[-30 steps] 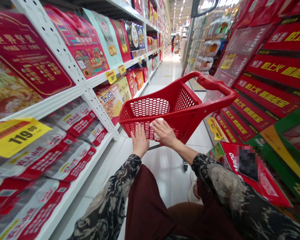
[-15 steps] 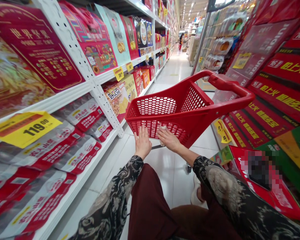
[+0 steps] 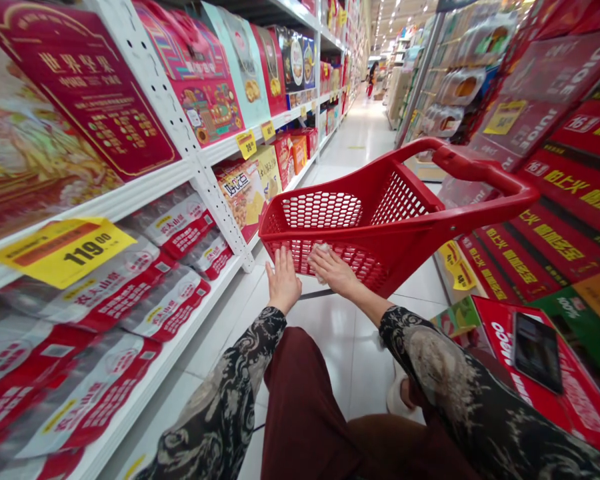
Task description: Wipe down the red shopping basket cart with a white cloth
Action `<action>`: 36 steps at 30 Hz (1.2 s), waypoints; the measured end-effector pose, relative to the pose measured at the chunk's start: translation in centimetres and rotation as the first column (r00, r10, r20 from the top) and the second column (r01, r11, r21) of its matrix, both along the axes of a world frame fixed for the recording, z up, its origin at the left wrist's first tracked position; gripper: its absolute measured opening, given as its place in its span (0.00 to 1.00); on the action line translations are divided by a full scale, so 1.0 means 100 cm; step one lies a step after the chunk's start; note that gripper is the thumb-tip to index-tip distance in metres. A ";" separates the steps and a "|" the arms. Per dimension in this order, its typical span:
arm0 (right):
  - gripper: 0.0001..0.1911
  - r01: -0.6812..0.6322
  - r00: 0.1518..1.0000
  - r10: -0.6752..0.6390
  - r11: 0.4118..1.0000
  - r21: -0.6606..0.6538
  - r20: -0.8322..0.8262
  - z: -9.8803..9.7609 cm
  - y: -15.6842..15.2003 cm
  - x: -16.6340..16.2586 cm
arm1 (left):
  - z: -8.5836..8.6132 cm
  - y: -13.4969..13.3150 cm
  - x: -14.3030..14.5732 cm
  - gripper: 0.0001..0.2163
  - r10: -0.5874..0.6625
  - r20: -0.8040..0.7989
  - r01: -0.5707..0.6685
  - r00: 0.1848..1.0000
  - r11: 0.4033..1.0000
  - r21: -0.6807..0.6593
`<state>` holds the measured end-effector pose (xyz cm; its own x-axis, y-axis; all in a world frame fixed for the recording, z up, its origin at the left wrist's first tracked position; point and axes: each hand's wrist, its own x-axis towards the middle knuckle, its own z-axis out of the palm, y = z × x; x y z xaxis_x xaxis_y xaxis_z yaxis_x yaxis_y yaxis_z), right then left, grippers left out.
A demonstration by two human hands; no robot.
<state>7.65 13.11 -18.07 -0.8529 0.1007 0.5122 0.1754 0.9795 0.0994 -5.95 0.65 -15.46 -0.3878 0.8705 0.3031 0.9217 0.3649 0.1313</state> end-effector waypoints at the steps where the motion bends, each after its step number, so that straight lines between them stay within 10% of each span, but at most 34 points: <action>1: 0.22 0.007 1.000 -0.007 1.000 -0.001 0.022 -0.006 -0.002 0.006 | -0.002 -0.001 0.001 0.36 -0.006 0.002 0.006 1.000 1.000 -0.009; 13: 0.21 -0.057 0.987 0.059 0.998 0.014 -0.150 0.045 -0.017 -0.062 | -0.001 -0.008 -0.029 0.35 0.086 -0.017 -0.086 0.996 0.996 0.001; 21: 0.20 -0.099 0.993 0.098 0.995 0.022 0.071 -0.011 -0.011 -0.041 | -0.014 -0.014 -0.030 0.35 0.083 -0.016 -0.084 0.996 0.992 -0.097; 30: 0.20 -0.148 0.984 0.151 0.988 0.043 -0.093 0.038 -0.030 -0.115 | -0.010 -0.029 -0.054 0.35 0.227 -0.013 -0.227 0.974 0.967 -0.116; 36: 0.19 -0.176 0.983 0.173 0.984 0.042 0.055 -0.002 -0.018 -0.108 | -0.012 -0.031 -0.051 0.35 0.163 -0.035 -0.166 0.986 0.977 -0.134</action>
<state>-3.15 11.35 -18.29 -0.8803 -0.0750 0.4684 -0.0044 0.9887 0.1499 -11.03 -2.44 -16.63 -0.5233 0.8291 0.1969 0.8498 0.5249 0.0486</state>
